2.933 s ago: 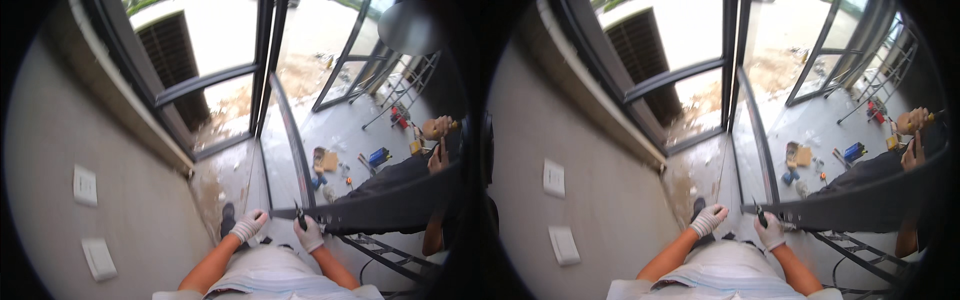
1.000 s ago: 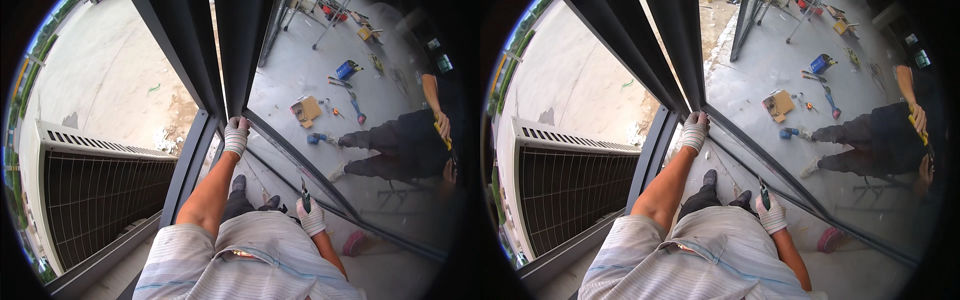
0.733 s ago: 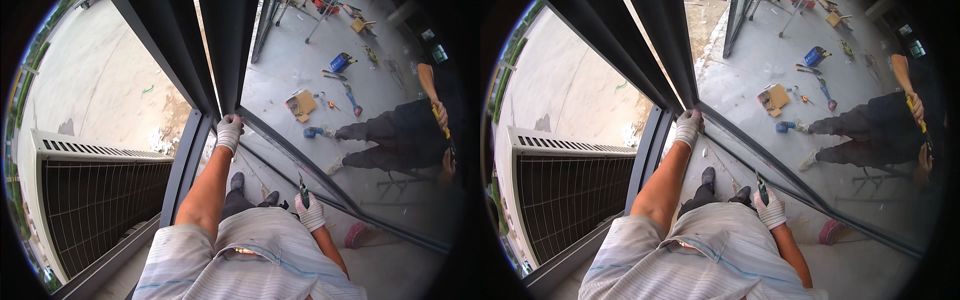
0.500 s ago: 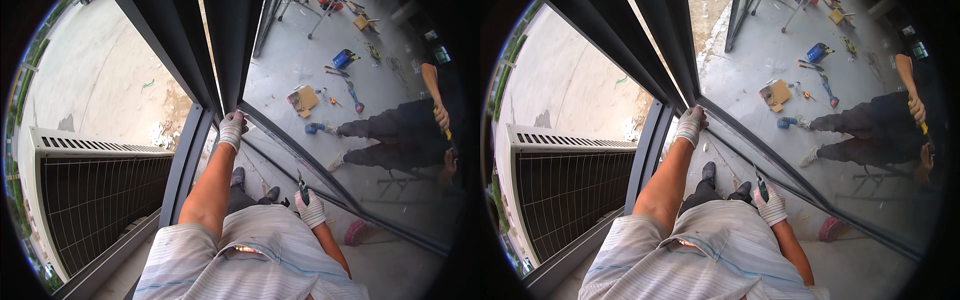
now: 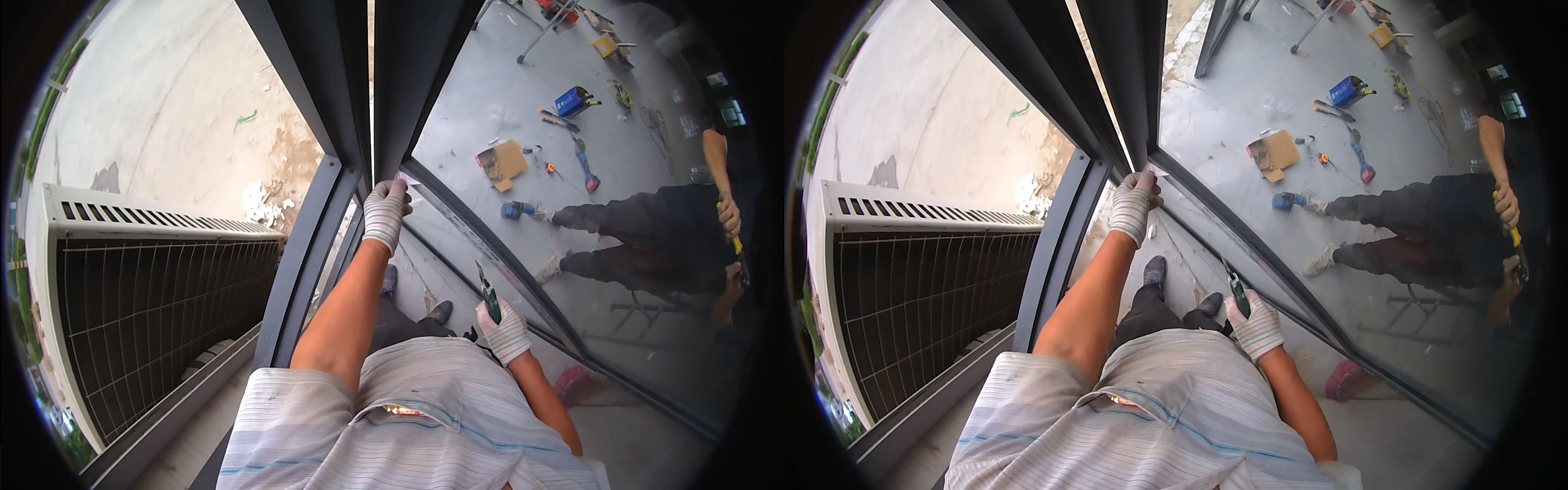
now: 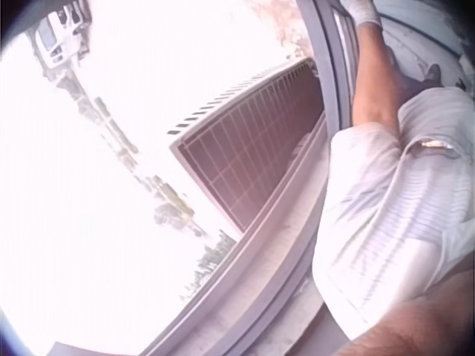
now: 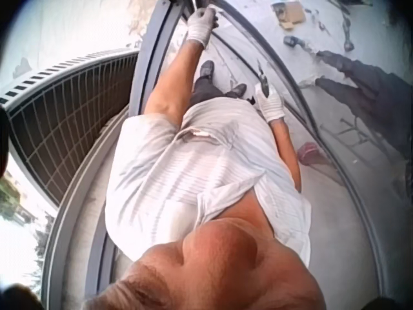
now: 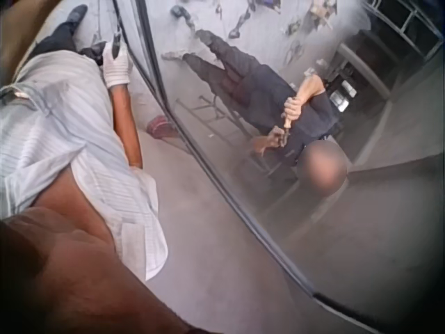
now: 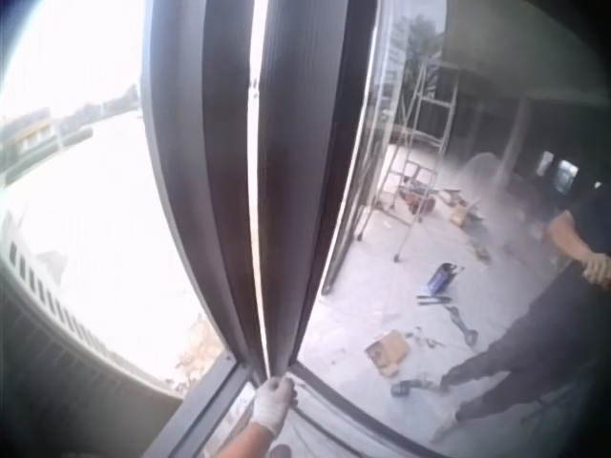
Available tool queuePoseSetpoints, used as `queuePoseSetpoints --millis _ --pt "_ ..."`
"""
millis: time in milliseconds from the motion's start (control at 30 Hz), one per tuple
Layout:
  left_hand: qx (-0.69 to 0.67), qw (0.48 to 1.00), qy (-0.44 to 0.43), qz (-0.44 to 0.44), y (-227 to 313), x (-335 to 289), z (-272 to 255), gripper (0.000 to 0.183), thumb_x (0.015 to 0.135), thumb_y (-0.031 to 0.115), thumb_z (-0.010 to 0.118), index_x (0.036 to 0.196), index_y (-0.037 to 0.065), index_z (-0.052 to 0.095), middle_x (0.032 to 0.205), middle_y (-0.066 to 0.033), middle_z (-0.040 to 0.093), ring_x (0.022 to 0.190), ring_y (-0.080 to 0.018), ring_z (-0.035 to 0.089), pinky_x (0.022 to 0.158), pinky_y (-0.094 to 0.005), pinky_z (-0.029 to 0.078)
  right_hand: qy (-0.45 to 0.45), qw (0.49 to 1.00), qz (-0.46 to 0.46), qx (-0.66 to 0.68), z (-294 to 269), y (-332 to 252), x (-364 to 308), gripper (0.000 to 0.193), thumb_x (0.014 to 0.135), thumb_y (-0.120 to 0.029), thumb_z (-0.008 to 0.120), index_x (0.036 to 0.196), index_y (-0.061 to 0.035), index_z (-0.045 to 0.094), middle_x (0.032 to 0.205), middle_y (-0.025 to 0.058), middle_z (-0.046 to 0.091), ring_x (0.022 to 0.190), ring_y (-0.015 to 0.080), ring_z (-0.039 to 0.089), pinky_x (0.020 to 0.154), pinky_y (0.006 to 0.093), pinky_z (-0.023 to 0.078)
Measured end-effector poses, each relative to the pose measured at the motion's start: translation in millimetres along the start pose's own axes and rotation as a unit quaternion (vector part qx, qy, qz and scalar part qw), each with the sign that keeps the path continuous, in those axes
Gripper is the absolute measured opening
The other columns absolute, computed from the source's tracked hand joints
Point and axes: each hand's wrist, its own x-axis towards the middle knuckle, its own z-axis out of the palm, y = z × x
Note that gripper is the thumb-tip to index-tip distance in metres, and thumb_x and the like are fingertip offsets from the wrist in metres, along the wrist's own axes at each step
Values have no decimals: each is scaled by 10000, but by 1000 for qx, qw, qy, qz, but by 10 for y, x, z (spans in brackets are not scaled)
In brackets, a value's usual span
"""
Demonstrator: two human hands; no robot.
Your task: The person kneels and uses a utility knife to cut and remove protective film from a window frame. They then wipe the frame with a cloth and continue trimming film along the edges while another person works nearby.
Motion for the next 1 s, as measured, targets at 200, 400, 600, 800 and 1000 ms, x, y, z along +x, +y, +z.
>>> queuePoseSetpoints --millis 200,400,600,800,1000 --pt "-104 993 -44 -38 -313 -336 -393 384 1004 392 530 1087 27 618 814 -47 620 633 -133 607 662 -295 555 -36 997 -14 66 427 1 314 267 901 -314 662 934 -50 637 690 9 571 657 100 512 644 301 474" --pt "0 999 30 27 -322 -525 -500 418 1005 365 543 1134 -23 626 862 -79 642 697 -125 591 721 -262 518 -125 978 15 169 789 -552 674 275 970 -316 600 1020 -46 610 757 -23 565 678 72 488 633 270 456" --pt "98 992 4 78 -129 -518 -488 419 984 344 605 1102 -59 619 942 -103 654 863 -135 597 797 -283 507 -96 992 -41 67 1181 -772 1067 400 976 -422 543 1097 -42 549 823 120 620 754 241 599 702 389 490" --pt "222 971 -72 -47 -307 -637 -458 402 980 334 618 1129 -39 641 929 -72 671 879 -121 579 819 -276 493 -41 956 -289 -6 1414 -803 1253 351 929 -270 582 1175 -24 532 1024 239 615 935 441 603 833 485 500" --pt "167 984 -50 27 -428 -483 -738 328 1014 261 576 1196 -9 610 965 -39 647 867 -102 568 797 -264 489 0 950 -283 129 1421 -865 1449 302 874 -174 681 1103 3 596 1091 173 598 929 304 620 859 430 508"
